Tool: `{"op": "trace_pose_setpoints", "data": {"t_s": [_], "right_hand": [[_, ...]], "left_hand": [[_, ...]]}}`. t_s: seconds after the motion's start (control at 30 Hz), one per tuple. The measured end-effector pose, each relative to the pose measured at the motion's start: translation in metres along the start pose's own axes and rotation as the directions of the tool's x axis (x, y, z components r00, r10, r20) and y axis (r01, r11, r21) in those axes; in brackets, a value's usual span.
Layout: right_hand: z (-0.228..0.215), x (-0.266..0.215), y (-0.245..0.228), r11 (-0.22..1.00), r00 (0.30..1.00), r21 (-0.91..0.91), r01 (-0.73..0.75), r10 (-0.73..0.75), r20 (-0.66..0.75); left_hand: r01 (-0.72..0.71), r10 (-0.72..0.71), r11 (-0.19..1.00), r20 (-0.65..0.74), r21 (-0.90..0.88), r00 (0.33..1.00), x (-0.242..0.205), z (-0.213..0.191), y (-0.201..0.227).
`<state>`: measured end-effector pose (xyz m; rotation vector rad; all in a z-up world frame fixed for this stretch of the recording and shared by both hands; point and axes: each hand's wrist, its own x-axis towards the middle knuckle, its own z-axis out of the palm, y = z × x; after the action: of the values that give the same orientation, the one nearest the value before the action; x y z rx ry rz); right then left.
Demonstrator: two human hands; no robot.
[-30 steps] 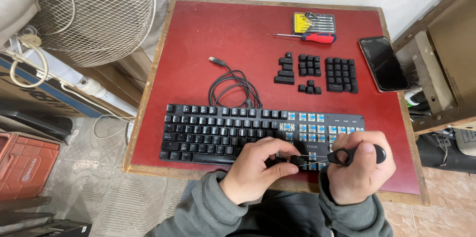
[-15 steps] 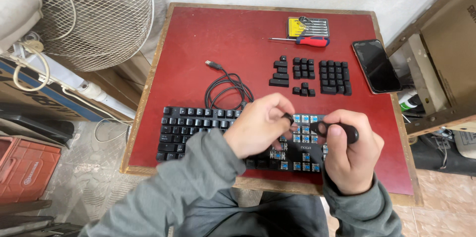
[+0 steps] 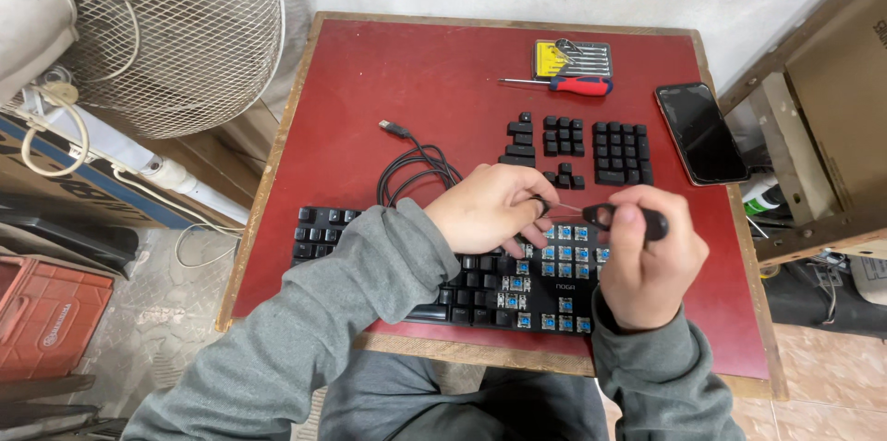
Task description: The person uses a keycap puller to remove keycaps from a mechanical keyboard one by one. The removed keycaps are placed in organized groups on the red table surface next to the keyboard.
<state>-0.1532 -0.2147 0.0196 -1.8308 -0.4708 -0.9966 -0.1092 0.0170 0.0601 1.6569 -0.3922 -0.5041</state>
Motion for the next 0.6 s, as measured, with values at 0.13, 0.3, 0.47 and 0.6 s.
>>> {"op": "trace_pose_setpoints", "data": {"t_s": [0.13,0.3,0.47,0.6], "right_hand": [[0.002,-0.018,0.029,0.963,0.985,-0.211,0.167,-0.154,0.075],[0.014,-0.024,0.035,0.898,0.951,-0.348,0.269,-0.304,-0.049],[0.012,-0.014,0.014,0.984,0.971,-0.129,0.124,-0.147,-0.188],[0.012,0.004,-0.024,0.879,0.876,0.337,-0.336,0.423,-0.231]], "left_hand": [[0.061,-0.049,0.967,-0.051,0.247,0.997,0.009,-0.012,0.006],[-0.022,0.089,0.819,-0.089,0.573,0.992,0.029,-0.002,-0.02],[-0.008,0.004,0.995,0.036,0.103,0.999,0.017,-0.01,0.006],[0.053,-0.047,0.998,0.134,-0.041,0.99,0.021,-0.027,0.013]]}}
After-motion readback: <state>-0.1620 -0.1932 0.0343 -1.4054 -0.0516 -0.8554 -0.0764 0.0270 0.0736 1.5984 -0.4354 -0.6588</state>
